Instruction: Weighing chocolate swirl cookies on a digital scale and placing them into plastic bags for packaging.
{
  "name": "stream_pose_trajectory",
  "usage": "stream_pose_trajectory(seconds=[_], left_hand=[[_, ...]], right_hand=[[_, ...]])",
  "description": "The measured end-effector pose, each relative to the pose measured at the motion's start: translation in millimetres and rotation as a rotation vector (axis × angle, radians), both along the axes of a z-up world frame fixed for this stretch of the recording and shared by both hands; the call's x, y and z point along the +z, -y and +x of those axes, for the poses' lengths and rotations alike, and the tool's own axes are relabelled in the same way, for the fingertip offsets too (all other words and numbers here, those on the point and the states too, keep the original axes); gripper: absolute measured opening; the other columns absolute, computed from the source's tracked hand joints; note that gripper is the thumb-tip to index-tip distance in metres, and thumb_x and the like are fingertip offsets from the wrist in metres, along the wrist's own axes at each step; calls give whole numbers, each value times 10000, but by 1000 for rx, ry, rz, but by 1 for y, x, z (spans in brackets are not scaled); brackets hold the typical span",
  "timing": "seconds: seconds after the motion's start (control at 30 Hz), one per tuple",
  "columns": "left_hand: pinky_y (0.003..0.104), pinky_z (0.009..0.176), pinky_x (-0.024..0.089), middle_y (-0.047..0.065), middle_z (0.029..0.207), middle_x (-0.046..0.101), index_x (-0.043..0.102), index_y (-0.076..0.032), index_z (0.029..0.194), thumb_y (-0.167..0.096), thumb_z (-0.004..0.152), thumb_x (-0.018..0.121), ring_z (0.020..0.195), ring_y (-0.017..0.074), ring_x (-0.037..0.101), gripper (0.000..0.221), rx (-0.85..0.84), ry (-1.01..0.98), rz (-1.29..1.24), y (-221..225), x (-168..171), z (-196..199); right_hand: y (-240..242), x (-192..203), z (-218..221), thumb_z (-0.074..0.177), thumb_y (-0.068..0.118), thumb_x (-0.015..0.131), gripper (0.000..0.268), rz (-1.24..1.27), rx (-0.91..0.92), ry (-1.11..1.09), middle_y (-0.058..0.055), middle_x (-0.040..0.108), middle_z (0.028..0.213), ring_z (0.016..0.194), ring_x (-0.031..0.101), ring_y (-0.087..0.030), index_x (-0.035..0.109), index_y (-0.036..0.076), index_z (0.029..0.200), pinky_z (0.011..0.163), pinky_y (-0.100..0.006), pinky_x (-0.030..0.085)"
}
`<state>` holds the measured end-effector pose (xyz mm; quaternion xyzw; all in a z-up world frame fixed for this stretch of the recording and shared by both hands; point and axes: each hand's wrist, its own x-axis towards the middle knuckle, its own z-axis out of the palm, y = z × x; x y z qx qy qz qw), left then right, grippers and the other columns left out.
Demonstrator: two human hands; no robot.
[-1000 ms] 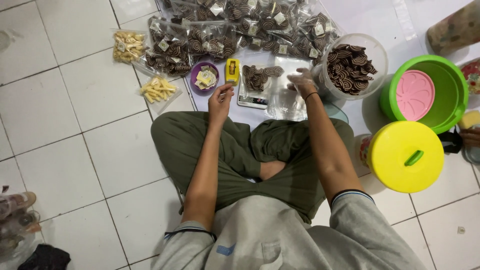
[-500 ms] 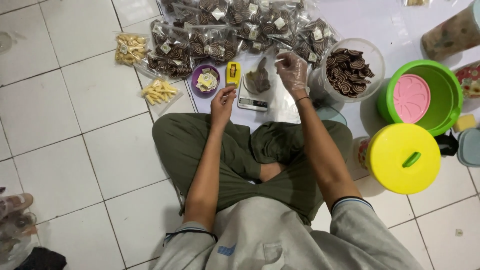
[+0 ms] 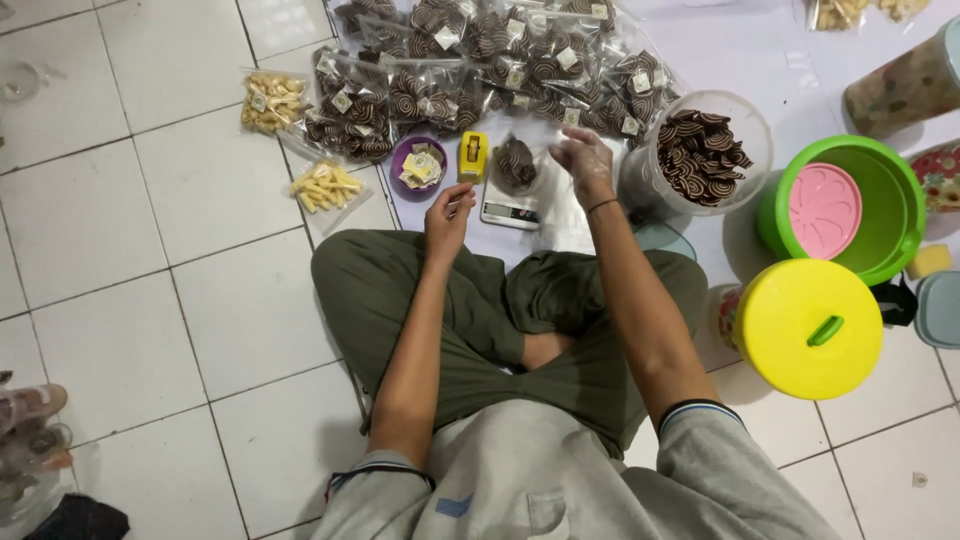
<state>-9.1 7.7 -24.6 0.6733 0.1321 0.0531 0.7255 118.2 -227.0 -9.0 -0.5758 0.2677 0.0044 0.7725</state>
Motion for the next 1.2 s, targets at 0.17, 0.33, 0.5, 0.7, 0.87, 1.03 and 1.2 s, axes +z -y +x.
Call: stream_pose_trajectory(seconds=[0.17, 0.33, 0.5, 0.7, 0.87, 1.03, 1.2], left_hand=[[377, 886, 571, 157, 1107, 739, 725, -92, 1208, -156, 973, 678, 1007, 256, 737, 248, -1, -12, 1, 1, -2, 1], [383, 898, 570, 155, 1135, 733, 717, -99, 1223, -163, 982, 678, 1038, 261, 732, 253, -32, -29, -3, 5, 1, -1], [381, 888, 577, 168, 1101, 739, 725, -84, 1203, -152, 973, 672, 999, 265, 739, 246, -21, -5, -7, 8, 2, 0], [383, 882, 584, 162, 1112, 739, 728, -101, 1211, -166, 988, 666, 1010, 259, 741, 240, -30, 0, 3, 9, 2, -2], [406, 895, 579, 176, 1116, 731, 721, -84, 1217, -162, 985, 667, 1020, 276, 736, 250, -51, -1, 18, 13, 8, -2], [404, 901, 573, 175, 1129, 726, 715, -78, 1224, -164, 983, 679, 1031, 268, 732, 258, -75, -4, 14, 19, 10, -1], [374, 887, 570, 159, 1116, 724, 719, -85, 1218, -145, 972, 680, 1008, 234, 727, 257, -84, 3, 9, 24, 17, -3]], right_hand=[[35, -71, -5, 828, -33, 705, 281, 82, -81, -133, -192, 662, 946, 909, 771, -371, 749, 20, 1100, 842, -461, 705], [53, -102, -20, 835, 45, 729, 280, 51, -49, -230, -148, 670, 994, 925, 771, -336, 747, 67, 1114, 840, -452, 699], [71, -142, -17, 927, 294, 763, 359, 152, -94, -306, -264, 715, 1043, 885, 767, -395, 669, 50, 1173, 782, -513, 703], [59, -72, -42, 940, 543, 586, 565, 41, -134, -404, -173, 725, 866, 723, 728, -199, 700, 2, 1059, 676, -325, 666], [79, -91, -43, 955, 580, 636, 627, -39, -89, -307, -178, 614, 1266, 1184, 560, -284, 623, 65, 1311, 1082, -487, 434], [71, -52, -73, 1014, 643, 616, 639, -533, 90, -131, -147, 552, 1491, 1404, 492, -335, 530, 218, 1483, 1206, -525, 366], [53, -3, -87, 1056, 516, 640, 626, -565, 166, 38, -277, 456, 1531, 1430, 396, -460, 448, 162, 1537, 1190, -589, 361]])
